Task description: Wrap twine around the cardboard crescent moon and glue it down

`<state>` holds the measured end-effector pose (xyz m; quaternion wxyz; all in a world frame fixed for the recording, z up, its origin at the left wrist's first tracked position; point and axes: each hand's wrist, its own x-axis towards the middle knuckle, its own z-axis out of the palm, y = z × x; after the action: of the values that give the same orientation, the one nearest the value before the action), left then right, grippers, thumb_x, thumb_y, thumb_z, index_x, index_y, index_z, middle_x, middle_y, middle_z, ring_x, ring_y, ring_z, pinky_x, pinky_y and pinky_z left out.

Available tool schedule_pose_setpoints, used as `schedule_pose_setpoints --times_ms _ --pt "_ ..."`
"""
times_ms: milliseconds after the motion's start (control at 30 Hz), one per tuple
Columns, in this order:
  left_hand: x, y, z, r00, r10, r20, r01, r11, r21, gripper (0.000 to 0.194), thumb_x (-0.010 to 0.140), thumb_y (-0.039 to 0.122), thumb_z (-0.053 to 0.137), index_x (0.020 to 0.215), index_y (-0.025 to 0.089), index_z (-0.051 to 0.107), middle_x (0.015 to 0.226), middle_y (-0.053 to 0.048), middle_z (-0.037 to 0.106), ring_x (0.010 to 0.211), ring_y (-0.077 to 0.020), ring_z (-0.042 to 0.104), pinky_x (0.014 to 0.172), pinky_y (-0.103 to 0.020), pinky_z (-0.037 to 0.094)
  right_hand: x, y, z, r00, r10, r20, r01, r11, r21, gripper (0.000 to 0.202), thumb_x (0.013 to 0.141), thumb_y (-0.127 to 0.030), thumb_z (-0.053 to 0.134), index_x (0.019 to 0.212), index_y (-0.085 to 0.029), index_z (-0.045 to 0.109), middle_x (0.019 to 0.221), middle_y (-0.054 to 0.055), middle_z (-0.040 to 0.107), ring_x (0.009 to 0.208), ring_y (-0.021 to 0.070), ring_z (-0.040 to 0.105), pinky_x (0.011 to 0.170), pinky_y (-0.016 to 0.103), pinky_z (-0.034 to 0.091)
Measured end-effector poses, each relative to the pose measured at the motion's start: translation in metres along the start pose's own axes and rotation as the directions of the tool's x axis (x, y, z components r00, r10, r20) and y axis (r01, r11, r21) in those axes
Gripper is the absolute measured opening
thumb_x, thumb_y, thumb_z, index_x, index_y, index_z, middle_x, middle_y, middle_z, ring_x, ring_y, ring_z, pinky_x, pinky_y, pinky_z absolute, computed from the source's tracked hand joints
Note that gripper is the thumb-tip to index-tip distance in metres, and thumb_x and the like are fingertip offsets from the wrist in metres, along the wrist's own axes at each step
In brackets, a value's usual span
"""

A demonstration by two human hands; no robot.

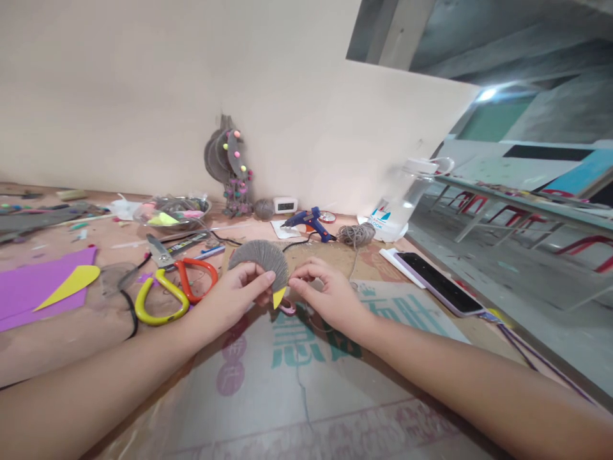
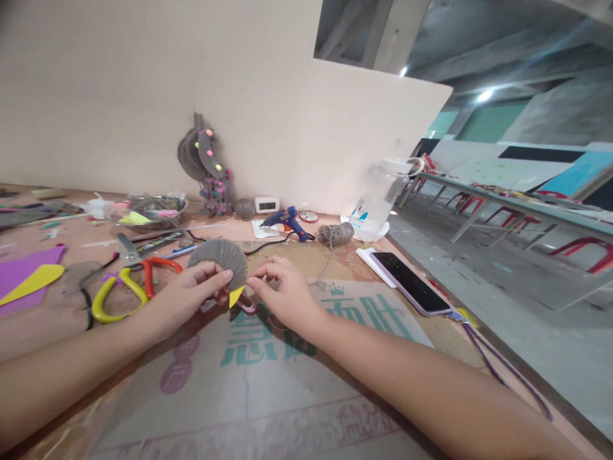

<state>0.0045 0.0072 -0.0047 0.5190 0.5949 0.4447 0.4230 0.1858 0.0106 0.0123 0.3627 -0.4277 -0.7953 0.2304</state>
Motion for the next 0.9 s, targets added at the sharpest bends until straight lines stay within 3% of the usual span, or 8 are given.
schedule_pose_setpoints --times_ms 67,167,233,333,433,667,800,900 --pt "0.0 0.0 0.0 1.0 0.015 -0.005 -0.015 1.0 0.014 0.028 0.081 0.042 0.052 0.066 0.018 0.049 0.056 0.004 0.054 0.056 -0.0109 0.053 0.058 -0.024 0.039 0.001 0.002 -0.001 1.0 -0.012 -0.009 0.012 1.0 0.01 0.014 0.084 -0.02 0.05 0.076 -0.018 0.062 0.086 0.004 0.058 0.089 0.0159 0.054 0.083 0.031 0.04" --pt "0.0 0.001 0.001 0.999 0.039 -0.022 -0.039 0.999 0.024 0.028 0.08 0.042 0.052 0.066 0.018 0.049 0.056 0.004 0.053 0.055 -0.01 0.052 0.058 -0.023 0.039 0.002 0.004 -0.004 0.991 0.002 -0.13 0.001 1.0 0.022 0.014 0.086 -0.021 0.047 0.091 -0.018 0.06 0.091 0.004 0.059 0.084 0.0146 0.054 0.076 0.029 0.042" --pt "0.0 0.001 0.002 0.999 0.034 -0.038 -0.035 0.999 -0.036 0.028 0.08 0.043 0.053 0.066 0.018 0.048 0.057 0.004 0.053 0.056 -0.0104 0.053 0.058 -0.023 0.041 0.001 0.004 -0.005 0.983 -0.005 -0.183 0.001 1.0 -0.023 0.011 0.084 -0.024 0.051 0.081 -0.017 0.059 0.079 0.003 0.058 0.074 0.0144 0.052 0.068 0.028 0.041" --pt "0.0 0.0 0.002 0.999 0.006 -0.049 -0.012 0.991 -0.132 0.029 0.08 0.044 0.052 0.067 0.019 0.046 0.055 0.005 0.052 0.055 -0.0106 0.053 0.057 -0.023 0.041 -0.002 0.002 -0.002 0.995 -0.066 -0.078 0.054 0.989 -0.139 0.02 0.08 -0.03 0.059 0.064 -0.017 0.06 0.065 0.001 0.055 0.071 0.0155 0.05 0.068 0.029 0.039" --pt "0.001 -0.001 0.001 0.997 0.055 -0.062 -0.059 0.996 -0.069 0.028 0.079 0.043 0.054 0.068 0.018 0.049 0.057 0.005 0.053 0.055 -0.0097 0.05 0.056 -0.021 0.039 -0.005 0.0 0.006 0.993 -0.121 0.015 0.122 0.979 -0.165 0.014 0.077 -0.032 0.063 0.071 -0.019 0.065 0.068 0.001 0.06 0.074 0.0152 0.051 0.07 0.029 0.039" --pt "0.001 -0.002 -0.001 0.991 0.13 -0.015 -0.13 0.991 0.039 0.032 0.079 0.047 0.052 0.068 0.018 0.054 0.058 0.003 0.052 0.055 -0.0109 0.047 0.054 -0.022 0.037 -0.008 0.001 0.005 0.972 -0.221 -0.076 0.199 0.954 -0.224 0.012 0.083 -0.023 0.054 0.074 -0.018 0.059 0.071 0.001 0.06 0.073 0.0137 0.052 0.069 0.027 0.038" --pt "-0.003 -0.005 -0.002 0.986 0.16 0.047 -0.16 0.987 -0.014 0.043 0.08 0.056 0.043 0.068 0.017 0.057 0.061 0.0 0.054 0.057 -0.0122 0.05 0.054 -0.023 0.038 -0.008 0.005 -0.006 0.905 -0.424 0.013 0.385 0.806 -0.449 0.016 0.087 -0.024 0.048 0.075 -0.016 0.056 0.067 0.002 0.057 0.069 0.0144 0.047 0.067 0.029 0.035" --pt "-0.004 -0.008 -0.003 0.997 0.062 0.036 -0.059 0.994 -0.09 0.047 0.084 0.054 0.037 0.069 0.016 0.06 0.068 -0.003 0.06 0.065 -0.0145 0.054 0.057 -0.024 0.041 -0.009 0.006 -0.011 0.84 -0.523 0.141 0.496 0.639 -0.588 0.018 0.089 -0.023 0.045 0.077 -0.016 0.056 0.067 0.003 0.057 0.068 0.0151 0.044 0.064 0.03 0.031"
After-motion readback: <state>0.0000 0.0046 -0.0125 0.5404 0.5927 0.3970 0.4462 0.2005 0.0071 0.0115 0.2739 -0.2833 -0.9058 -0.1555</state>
